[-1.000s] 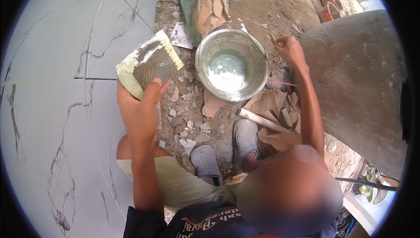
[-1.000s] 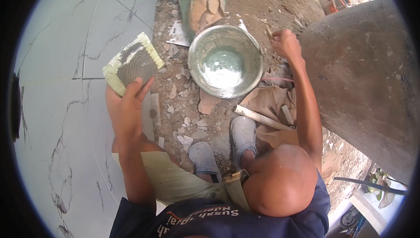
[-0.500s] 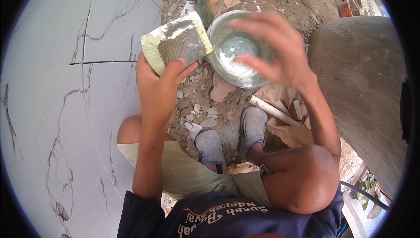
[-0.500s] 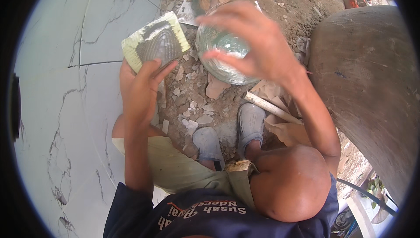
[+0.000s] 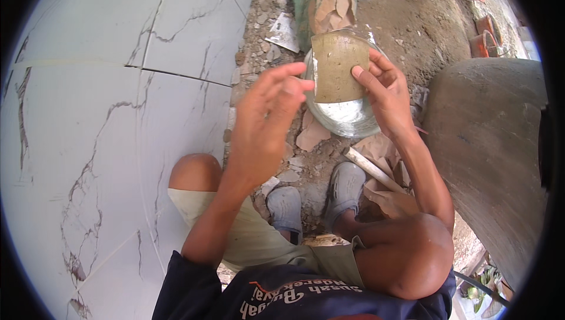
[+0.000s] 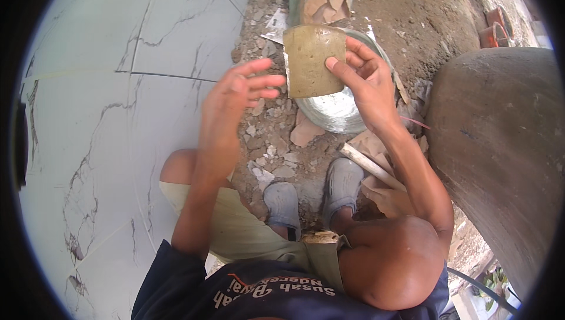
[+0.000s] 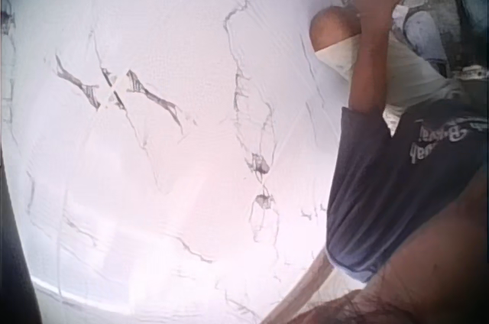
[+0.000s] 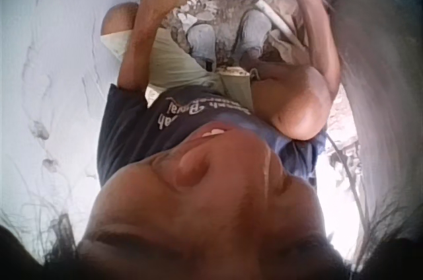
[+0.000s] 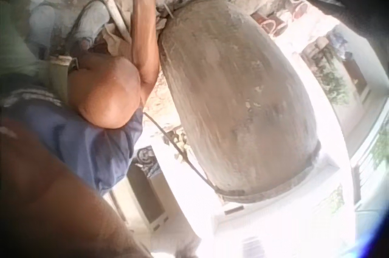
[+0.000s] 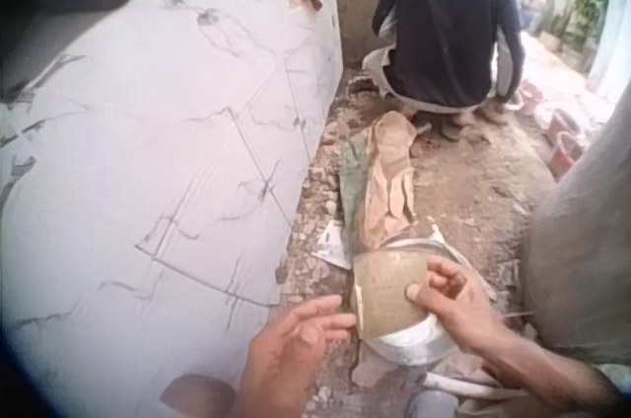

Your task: The person applies grout to the joints between white marble-patterned wall tiles using a small sponge. They repeatedly dip the sponge into a metal bowl of water to clean it and then wipe the tile surfaces to remove excess grout.

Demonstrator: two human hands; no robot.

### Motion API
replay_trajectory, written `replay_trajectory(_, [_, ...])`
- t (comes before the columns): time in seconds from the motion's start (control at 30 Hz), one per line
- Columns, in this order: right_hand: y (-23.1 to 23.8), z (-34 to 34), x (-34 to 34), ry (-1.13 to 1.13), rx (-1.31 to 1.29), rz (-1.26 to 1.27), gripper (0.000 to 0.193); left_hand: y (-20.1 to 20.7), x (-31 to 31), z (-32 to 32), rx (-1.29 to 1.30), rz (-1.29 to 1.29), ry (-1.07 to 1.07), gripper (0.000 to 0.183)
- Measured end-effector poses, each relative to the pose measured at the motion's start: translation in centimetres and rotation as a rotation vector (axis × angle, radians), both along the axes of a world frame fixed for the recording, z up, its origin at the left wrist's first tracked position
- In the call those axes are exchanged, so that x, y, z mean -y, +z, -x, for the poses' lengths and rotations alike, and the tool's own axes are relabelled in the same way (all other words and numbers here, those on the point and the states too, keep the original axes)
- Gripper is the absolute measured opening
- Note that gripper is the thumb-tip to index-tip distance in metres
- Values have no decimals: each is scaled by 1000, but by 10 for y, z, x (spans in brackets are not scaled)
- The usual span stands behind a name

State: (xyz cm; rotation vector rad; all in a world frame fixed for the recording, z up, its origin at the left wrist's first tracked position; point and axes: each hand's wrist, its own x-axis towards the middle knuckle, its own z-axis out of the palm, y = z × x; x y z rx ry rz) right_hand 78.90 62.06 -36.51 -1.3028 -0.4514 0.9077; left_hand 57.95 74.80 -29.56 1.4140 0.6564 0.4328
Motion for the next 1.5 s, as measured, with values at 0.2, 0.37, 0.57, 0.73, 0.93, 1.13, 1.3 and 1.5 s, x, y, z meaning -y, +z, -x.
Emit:
replay_trajectory(0.2, [-7,-18,18,13,-303,194,46,6,-5,8,34,3,163,41])
replay_trajectory(0.37, [-41,-51,25,99,257,392,44,6,-6,9,40,-7,157,40])
replay_trajectory(0.57, [-78,-68,6,556,706,691,52,10,-5,10,57,7,181,40])
replay_trajectory(0.73, [-115,-57,-1,751,1368,676,35,10,-4,10,-49,-161,163,41])
replay_trajectory(0.93, [-121,-52,-16,984,1492,831,32,8,-5,10,-75,-181,164,40])
replay_trajectory(1.13, [-112,-49,-21,1102,1404,850,32,6,-5,11,-74,-194,162,39])
replay_trajectory(1.3, [-113,-59,-30,1209,1213,907,44,7,-6,10,-70,-192,160,38])
replay_trajectory(1.5, [-119,-84,-33,1254,1029,843,63,8,-5,10,-62,-187,165,39])
